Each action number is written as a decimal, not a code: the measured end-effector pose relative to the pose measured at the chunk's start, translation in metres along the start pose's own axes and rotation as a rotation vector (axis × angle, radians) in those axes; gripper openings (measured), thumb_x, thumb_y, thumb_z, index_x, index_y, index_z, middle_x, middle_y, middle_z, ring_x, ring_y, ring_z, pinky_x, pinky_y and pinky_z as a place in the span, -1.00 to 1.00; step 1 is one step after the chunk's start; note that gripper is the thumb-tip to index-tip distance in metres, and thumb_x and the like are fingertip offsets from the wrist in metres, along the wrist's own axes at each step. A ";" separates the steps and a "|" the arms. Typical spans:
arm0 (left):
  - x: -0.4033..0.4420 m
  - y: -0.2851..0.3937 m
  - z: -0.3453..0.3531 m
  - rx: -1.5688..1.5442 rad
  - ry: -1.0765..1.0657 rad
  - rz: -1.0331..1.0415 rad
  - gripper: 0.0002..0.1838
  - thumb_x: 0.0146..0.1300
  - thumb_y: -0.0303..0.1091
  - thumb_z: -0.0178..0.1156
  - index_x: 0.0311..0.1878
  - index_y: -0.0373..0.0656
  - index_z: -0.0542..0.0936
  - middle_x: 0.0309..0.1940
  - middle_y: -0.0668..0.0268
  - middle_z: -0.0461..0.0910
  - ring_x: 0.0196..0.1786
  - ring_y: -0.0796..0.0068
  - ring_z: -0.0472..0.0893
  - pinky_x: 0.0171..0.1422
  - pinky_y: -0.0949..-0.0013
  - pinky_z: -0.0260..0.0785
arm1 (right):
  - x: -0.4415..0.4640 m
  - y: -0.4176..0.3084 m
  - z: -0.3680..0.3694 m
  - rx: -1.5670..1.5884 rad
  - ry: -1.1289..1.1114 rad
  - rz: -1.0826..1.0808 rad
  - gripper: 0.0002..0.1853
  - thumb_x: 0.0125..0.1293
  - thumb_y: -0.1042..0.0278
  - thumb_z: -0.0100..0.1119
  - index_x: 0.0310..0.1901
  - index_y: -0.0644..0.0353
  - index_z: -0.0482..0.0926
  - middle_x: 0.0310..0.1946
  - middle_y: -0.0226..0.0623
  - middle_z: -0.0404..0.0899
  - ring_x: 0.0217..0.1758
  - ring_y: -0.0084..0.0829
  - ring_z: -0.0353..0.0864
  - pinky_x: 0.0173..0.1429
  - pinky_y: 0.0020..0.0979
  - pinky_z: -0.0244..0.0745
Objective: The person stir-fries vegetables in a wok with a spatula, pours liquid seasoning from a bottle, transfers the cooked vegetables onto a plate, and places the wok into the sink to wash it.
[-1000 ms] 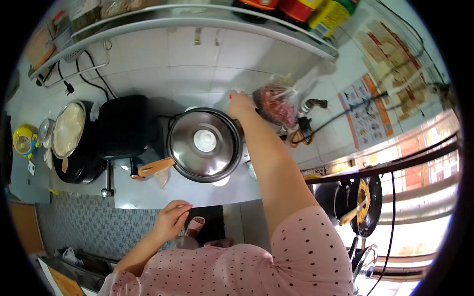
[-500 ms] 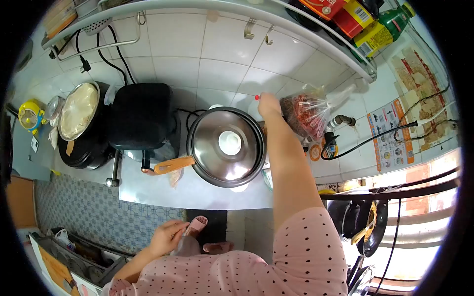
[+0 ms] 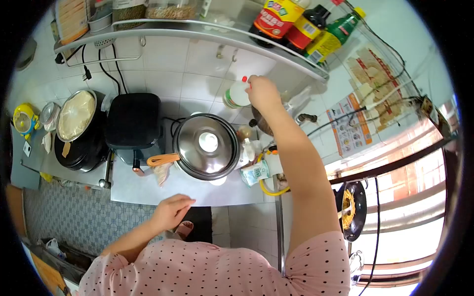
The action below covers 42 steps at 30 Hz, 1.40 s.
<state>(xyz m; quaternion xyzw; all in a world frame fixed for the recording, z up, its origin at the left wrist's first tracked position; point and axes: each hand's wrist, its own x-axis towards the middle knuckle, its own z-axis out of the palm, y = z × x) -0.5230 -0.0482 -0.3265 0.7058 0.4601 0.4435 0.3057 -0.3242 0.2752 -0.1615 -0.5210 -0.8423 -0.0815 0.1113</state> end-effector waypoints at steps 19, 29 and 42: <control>0.136 0.110 0.107 -0.439 -0.220 0.115 0.22 -0.17 -0.26 0.51 0.44 -0.19 -0.16 0.29 -0.02 0.24 0.32 0.09 0.33 0.33 0.18 0.22 | -0.218 0.000 -0.198 0.645 -0.062 0.426 -0.45 0.39 -0.12 -0.07 -0.35 0.29 0.62 -0.49 -0.08 0.62 -0.45 -0.16 0.60 -0.22 -0.27 0.49; 0.129 0.142 0.170 -0.570 -0.577 0.210 0.25 -0.22 -0.28 0.53 0.43 -0.23 -0.17 0.29 0.02 0.24 0.34 0.15 0.31 0.38 0.15 0.16 | -0.350 0.072 -0.214 0.618 -0.127 0.462 -0.72 0.33 0.21 0.10 -0.18 0.31 0.57 -0.45 -0.33 0.58 -0.39 -0.54 0.52 -0.25 -0.49 0.43; 0.118 0.196 0.214 -0.638 -0.927 0.245 0.17 -0.22 -0.35 0.51 0.43 -0.15 -0.07 0.25 0.18 0.29 0.31 0.29 0.32 0.37 0.20 0.17 | -0.468 0.103 -0.225 0.829 0.039 0.476 -0.82 0.11 0.49 0.32 -0.28 0.26 0.51 -0.40 -0.37 0.57 -0.30 -0.58 0.55 -0.17 -0.52 0.44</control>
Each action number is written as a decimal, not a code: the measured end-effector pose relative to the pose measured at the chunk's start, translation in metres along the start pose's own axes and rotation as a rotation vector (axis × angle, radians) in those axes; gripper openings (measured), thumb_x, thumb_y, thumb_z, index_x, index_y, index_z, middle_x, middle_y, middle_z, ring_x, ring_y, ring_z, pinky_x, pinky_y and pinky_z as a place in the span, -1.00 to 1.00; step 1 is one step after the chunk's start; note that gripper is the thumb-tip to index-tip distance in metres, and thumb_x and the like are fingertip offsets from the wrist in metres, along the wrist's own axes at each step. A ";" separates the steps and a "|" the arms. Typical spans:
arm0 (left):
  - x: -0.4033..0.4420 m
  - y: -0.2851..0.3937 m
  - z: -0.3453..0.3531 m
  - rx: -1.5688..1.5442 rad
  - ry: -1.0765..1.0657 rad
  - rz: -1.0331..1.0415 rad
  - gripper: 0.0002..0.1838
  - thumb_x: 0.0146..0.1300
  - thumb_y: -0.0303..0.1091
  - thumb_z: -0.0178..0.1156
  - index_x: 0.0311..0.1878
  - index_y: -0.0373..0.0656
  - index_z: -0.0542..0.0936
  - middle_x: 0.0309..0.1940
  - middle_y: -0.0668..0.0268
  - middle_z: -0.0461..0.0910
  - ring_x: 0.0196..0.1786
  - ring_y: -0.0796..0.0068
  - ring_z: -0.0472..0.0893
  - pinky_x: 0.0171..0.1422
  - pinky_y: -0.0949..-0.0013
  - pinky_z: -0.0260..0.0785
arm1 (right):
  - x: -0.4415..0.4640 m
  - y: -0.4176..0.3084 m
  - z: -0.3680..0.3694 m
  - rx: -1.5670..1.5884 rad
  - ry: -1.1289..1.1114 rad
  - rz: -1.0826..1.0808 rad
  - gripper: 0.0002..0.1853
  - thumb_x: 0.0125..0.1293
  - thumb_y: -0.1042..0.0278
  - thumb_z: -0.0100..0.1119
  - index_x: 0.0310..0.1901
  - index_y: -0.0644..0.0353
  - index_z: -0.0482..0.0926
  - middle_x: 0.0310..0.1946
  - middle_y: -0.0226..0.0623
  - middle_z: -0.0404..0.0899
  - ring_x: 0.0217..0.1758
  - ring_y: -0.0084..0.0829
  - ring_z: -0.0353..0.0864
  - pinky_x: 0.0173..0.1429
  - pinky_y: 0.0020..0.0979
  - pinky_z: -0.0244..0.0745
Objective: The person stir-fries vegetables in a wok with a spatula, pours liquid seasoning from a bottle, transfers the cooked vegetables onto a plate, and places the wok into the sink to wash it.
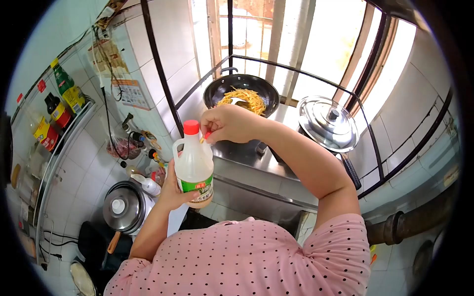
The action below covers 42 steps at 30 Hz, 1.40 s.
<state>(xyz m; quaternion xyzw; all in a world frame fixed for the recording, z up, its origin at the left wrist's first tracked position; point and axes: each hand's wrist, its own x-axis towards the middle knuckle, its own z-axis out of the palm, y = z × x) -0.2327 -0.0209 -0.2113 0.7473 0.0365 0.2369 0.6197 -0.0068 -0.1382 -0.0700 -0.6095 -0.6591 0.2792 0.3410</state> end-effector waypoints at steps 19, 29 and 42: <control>0.167 0.061 -0.011 0.721 -0.065 -0.007 0.00 -0.18 -0.08 0.52 0.33 -0.23 0.23 0.05 0.07 0.54 0.12 0.23 0.55 0.21 0.30 0.36 | -0.152 0.082 0.052 0.112 0.867 0.119 -0.83 0.19 0.44 0.29 -0.20 0.27 0.60 -0.25 -0.31 0.58 -0.37 -0.53 0.51 -0.23 -0.54 0.45; 0.253 0.032 0.003 1.053 -0.168 -0.114 -0.06 -0.23 -0.18 0.51 0.28 -0.27 0.31 -0.02 0.11 0.58 0.02 0.31 0.58 0.15 0.33 0.37 | -0.185 0.098 0.052 0.112 0.920 0.084 -0.85 0.20 0.49 0.27 -0.19 0.27 0.60 -0.23 -0.32 0.57 -0.33 -0.53 0.57 -0.23 -0.54 0.50; 0.290 0.038 0.036 1.256 -0.126 -0.099 0.06 -0.26 0.00 0.50 0.32 -0.28 0.25 0.01 -0.02 0.58 0.06 0.08 0.58 0.14 0.23 0.40 | -0.186 0.108 0.039 0.155 0.945 0.003 -0.84 0.18 0.53 0.27 -0.18 0.24 0.61 -0.28 -0.37 0.55 -0.37 -0.58 0.52 -0.27 -0.56 0.46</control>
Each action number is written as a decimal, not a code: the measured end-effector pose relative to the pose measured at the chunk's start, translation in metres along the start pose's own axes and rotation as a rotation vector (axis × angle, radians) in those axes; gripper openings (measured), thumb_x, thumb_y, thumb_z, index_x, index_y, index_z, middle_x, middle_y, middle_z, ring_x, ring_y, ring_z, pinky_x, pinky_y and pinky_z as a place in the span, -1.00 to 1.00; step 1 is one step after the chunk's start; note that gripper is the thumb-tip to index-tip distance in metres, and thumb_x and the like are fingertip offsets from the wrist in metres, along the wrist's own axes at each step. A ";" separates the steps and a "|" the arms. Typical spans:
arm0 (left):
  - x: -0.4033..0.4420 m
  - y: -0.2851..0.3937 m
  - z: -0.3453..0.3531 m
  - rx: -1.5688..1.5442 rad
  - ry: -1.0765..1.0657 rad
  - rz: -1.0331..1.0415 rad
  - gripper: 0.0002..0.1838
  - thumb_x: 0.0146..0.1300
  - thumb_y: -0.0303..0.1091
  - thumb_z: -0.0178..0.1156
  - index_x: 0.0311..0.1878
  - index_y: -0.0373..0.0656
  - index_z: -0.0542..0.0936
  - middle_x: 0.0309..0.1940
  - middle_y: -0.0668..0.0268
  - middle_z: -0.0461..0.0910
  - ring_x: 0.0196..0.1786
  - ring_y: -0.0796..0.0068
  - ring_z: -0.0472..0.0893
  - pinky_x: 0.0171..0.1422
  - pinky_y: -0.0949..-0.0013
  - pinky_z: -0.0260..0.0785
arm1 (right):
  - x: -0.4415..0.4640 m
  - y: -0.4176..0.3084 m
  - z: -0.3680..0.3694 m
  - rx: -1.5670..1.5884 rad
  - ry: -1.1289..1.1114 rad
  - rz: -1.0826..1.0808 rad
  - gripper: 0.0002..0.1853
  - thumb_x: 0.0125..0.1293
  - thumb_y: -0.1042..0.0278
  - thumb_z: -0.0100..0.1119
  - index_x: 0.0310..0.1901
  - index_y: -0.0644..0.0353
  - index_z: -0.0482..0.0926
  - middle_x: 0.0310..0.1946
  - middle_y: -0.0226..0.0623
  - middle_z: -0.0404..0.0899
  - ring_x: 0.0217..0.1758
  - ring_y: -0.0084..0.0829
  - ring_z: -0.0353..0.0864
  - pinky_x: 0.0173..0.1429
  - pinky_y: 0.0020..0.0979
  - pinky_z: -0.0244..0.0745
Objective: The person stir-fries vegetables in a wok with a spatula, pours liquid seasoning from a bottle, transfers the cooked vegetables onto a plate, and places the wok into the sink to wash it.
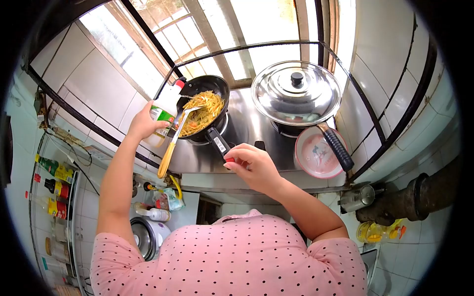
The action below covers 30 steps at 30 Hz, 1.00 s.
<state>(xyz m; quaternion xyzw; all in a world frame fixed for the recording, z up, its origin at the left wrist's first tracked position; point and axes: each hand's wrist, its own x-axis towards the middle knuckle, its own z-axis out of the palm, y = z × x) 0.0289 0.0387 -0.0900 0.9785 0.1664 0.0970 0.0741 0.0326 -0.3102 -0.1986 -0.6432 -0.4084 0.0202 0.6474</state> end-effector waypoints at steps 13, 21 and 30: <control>-0.041 -0.021 0.026 -0.708 0.196 0.077 -0.05 -0.13 -0.26 0.51 0.33 -0.24 0.20 0.08 0.11 0.51 0.11 0.27 0.54 0.20 0.29 0.38 | 0.041 0.002 0.022 0.123 0.083 0.068 -0.80 0.16 0.54 0.29 -0.17 0.20 0.55 -0.39 -0.42 0.58 -0.42 -0.66 0.53 -0.28 -0.59 0.44; -0.182 -0.019 0.010 -1.138 0.180 0.119 0.08 -0.20 -0.42 0.52 0.41 -0.20 0.10 0.21 0.21 0.37 0.27 0.35 0.37 0.36 0.24 0.21 | 0.110 -0.040 0.082 0.173 -0.004 0.017 -0.76 0.25 0.55 0.22 -0.04 0.33 0.60 -0.31 -0.36 0.64 -0.27 -0.64 0.57 -0.16 -0.61 0.48; -0.299 -0.066 0.030 -1.131 0.239 -0.092 0.18 -0.28 -0.28 0.57 0.44 -0.19 0.06 0.27 0.19 0.32 0.34 0.35 0.30 0.40 0.27 0.11 | 0.099 -0.052 0.190 0.527 -0.442 0.261 -0.76 0.34 0.49 0.13 0.00 0.37 0.58 -0.24 -0.32 0.65 -0.20 -0.61 0.60 -0.06 -0.57 0.54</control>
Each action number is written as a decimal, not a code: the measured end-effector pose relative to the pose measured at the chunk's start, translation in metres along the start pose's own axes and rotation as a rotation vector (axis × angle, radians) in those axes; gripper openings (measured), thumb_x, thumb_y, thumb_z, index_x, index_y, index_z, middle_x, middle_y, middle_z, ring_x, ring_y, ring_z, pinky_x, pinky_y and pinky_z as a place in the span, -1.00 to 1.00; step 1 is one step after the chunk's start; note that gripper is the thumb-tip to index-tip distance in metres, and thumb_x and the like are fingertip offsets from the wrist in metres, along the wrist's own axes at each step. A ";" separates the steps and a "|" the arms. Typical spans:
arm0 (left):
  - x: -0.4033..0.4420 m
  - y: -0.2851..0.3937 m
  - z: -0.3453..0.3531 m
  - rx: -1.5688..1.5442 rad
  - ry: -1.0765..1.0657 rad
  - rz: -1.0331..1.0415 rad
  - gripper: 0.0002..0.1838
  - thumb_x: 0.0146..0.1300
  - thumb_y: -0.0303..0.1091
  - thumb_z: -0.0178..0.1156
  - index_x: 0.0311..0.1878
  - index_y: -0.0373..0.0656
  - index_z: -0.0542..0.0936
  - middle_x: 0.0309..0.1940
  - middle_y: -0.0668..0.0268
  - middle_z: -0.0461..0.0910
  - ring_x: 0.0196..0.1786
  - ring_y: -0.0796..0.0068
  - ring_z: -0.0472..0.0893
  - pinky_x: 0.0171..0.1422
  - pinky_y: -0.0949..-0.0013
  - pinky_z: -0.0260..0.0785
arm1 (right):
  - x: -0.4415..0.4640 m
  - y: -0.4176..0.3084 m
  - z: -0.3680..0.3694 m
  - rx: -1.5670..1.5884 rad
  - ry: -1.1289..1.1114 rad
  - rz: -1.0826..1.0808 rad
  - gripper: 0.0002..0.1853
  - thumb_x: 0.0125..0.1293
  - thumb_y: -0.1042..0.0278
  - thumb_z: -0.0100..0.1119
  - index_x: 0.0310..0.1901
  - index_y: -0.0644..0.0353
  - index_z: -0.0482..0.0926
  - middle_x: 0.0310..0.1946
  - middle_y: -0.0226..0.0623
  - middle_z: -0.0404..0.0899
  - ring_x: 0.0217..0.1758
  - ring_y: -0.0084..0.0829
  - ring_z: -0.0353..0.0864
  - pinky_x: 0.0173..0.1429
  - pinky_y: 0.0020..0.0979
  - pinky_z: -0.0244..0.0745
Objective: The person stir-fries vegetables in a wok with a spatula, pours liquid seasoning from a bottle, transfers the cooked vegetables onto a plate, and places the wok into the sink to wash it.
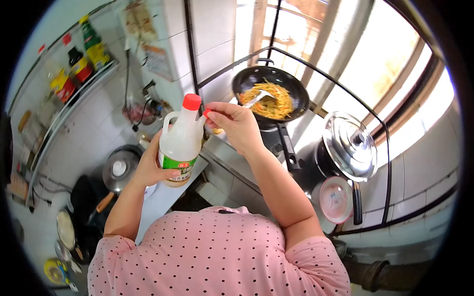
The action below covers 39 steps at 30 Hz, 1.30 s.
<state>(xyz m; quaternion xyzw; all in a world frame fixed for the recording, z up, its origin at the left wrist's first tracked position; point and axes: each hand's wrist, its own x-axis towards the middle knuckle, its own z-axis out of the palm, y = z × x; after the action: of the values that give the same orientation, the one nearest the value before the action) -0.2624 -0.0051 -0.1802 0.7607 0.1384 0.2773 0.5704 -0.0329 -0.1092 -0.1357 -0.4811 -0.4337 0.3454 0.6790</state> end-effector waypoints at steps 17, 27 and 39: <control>-0.102 -0.032 -0.066 0.185 0.254 -0.054 0.17 -0.34 -0.22 0.58 0.42 -0.10 0.15 0.20 0.10 0.44 0.25 0.20 0.44 0.35 0.28 0.20 | 0.017 0.040 0.103 -0.318 -0.454 0.094 -0.72 0.37 0.30 0.11 -0.05 0.37 0.54 -0.38 -0.36 0.59 -0.36 -0.63 0.50 -0.23 -0.53 0.46; -0.121 -0.068 -0.077 0.077 0.189 -0.076 0.13 -0.29 -0.27 0.55 0.42 -0.14 0.13 0.19 0.07 0.43 0.23 0.20 0.45 0.33 0.28 0.22 | 0.016 0.053 0.118 -0.893 -0.536 0.339 -0.68 0.26 0.32 0.21 0.00 0.27 0.56 -0.36 -0.30 0.62 -0.40 -0.60 0.48 -0.27 -0.50 0.44; -0.148 -0.153 -0.047 0.333 0.204 -0.126 0.14 -0.25 -0.22 0.54 0.41 -0.21 0.08 0.26 -0.07 0.29 0.31 -0.06 0.32 0.38 0.13 0.17 | -0.011 0.095 0.148 -0.833 -0.679 0.022 -0.69 0.15 0.55 0.24 -0.04 0.29 0.55 -0.27 -0.22 0.52 -0.32 -0.45 0.49 -0.20 -0.49 0.43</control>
<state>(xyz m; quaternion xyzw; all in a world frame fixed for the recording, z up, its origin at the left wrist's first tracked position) -0.3929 0.0013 -0.3547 0.8023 0.2867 0.2899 0.4359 -0.1784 -0.0383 -0.2049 -0.5757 -0.7241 0.2873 0.2485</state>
